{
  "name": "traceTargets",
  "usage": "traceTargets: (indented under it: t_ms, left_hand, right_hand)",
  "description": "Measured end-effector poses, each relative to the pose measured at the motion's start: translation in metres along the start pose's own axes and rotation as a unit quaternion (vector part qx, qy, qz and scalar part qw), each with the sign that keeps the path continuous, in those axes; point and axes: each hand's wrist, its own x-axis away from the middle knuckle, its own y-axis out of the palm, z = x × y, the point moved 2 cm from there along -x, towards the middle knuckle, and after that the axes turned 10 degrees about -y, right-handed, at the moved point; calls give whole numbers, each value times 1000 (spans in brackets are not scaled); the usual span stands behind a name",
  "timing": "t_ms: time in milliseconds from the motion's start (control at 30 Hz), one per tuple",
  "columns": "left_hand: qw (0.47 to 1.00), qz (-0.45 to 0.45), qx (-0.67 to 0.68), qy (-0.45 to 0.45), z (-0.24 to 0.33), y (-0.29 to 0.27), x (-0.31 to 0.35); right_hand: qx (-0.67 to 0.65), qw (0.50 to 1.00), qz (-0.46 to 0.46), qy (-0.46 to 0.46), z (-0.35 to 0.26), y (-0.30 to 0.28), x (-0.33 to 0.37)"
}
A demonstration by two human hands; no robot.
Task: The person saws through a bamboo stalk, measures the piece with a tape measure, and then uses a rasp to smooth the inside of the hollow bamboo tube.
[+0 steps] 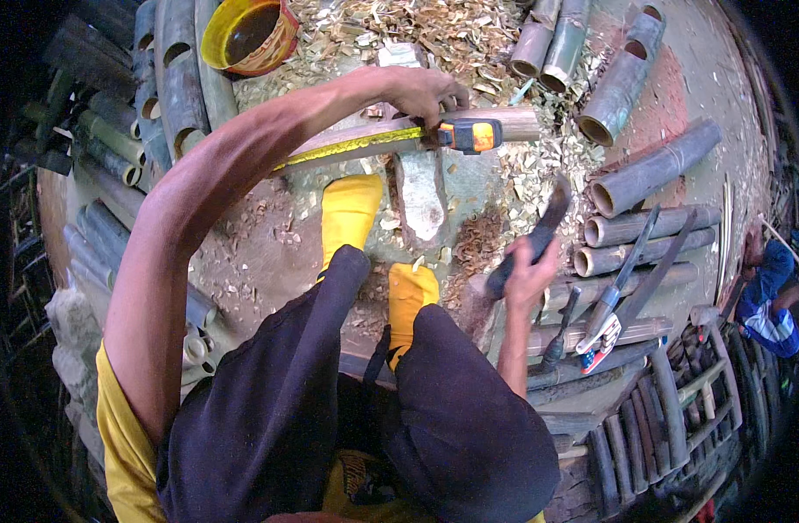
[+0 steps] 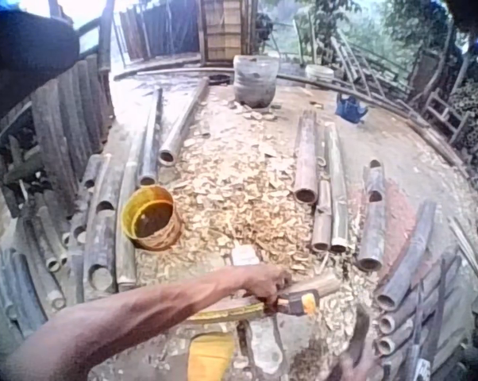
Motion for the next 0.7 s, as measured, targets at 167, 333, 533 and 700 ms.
traceTargets:
  t_ms: [167,333,533,700]
  left_hand:
    - [1000,11,-25,0,-1,3,-2]
    - [998,9,-50,35,1,1,-11]
    - [999,11,23,44,-14,4,-3]
    - [999,-4,-26,39,-5,1,-11]
  right_hand:
    - [-29,985,-167,16,-71,47,43]
    - [-24,979,-160,-125,-82,80,35]
    - [-30,975,-196,-100,-90,95,33]
    - [-32,978,-200,-55,-90,90,35]
